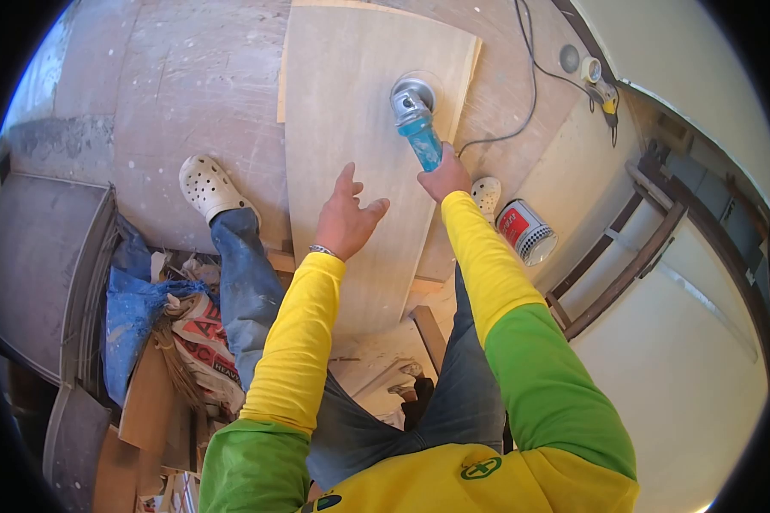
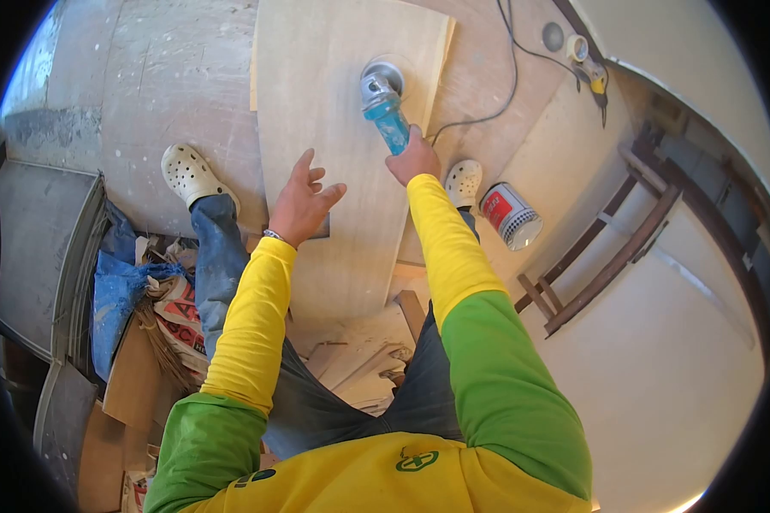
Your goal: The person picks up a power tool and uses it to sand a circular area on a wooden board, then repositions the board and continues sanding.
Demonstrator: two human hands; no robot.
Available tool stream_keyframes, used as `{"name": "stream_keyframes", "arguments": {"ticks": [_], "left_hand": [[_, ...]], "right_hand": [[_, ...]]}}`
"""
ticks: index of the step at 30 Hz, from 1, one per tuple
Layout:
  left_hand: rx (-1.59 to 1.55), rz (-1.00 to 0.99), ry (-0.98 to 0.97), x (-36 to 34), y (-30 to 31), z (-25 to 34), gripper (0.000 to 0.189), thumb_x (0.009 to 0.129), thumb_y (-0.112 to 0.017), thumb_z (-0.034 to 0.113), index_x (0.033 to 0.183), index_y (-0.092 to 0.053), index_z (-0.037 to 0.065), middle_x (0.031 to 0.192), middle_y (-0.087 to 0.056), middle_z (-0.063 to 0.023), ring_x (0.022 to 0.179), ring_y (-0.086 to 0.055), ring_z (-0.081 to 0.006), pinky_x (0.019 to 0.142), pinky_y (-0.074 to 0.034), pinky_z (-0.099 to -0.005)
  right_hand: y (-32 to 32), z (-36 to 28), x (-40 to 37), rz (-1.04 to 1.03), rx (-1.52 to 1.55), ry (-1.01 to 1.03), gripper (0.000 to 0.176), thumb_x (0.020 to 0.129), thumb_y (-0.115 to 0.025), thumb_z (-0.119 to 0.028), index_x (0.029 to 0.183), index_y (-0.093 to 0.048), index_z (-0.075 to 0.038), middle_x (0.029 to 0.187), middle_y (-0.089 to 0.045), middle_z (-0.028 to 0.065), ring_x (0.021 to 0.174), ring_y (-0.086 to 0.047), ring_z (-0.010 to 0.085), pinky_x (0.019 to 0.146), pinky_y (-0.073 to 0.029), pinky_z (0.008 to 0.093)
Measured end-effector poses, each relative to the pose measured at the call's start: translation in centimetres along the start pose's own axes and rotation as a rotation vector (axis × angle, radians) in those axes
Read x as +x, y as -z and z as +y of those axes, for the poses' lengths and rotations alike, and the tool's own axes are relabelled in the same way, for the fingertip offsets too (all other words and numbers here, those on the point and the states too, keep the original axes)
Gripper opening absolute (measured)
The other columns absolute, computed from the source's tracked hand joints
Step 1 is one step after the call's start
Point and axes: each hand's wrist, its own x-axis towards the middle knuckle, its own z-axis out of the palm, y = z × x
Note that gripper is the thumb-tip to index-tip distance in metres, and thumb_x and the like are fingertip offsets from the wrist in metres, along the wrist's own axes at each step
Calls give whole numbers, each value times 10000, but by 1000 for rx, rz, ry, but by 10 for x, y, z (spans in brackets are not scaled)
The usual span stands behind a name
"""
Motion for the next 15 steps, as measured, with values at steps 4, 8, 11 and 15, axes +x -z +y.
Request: {"name": "stream_keyframes", "arguments": {"ticks": [4, 8, 11, 15], "left_hand": [[5, -12, 9, 0, -1, 1, 889, 825, -745, 301, 1510, -253, 22, 1334, -558, -275, 1177, -597, -395, 982, -491, -428], [3, -42, 1, 1, -2, 2, 905, 826, -745, 308, 1518, -234, 24, 1356, -540, -275, 1202, -580, -396, 995, -483, -423], [36, -59, 10, 4, 2, 4, 922, 828, -747, 321, 1524, -216, 30, 1381, -518, -272, 1229, -560, -399, 1005, -476, -422], [149, -115, -30, 14, 3, -40, 949, 821, -771, 326, 1539, -206, 68, 1405, -499, -265, 1283, -519, -393, 1036, -458, -415]], "right_hand": [[6, 3, -2, 11, -24, -14, 514, 691, -705, -206, 1154, -522, -76, 1077, -662, 236, 1025, -634, 401, 879, -506, 470], [18, 22, -27, 81, 105, -39, 590, 675, -716, -232, 1216, -537, -80, 1068, -671, 219, 1012, -637, 406, 885, -504, 447], [37, 33, -59, 123, 258, -151, 596, 671, -720, -244, 1214, -542, -76, 1056, -673, 213, 997, -642, 402, 870, -507, 442], [57, 69, -97, 147, 442, -258, 599, 664, -723, -259, 1207, -551, -73, 1049, -680, 206, 988, -653, 388, 863, -516, 440]]}}
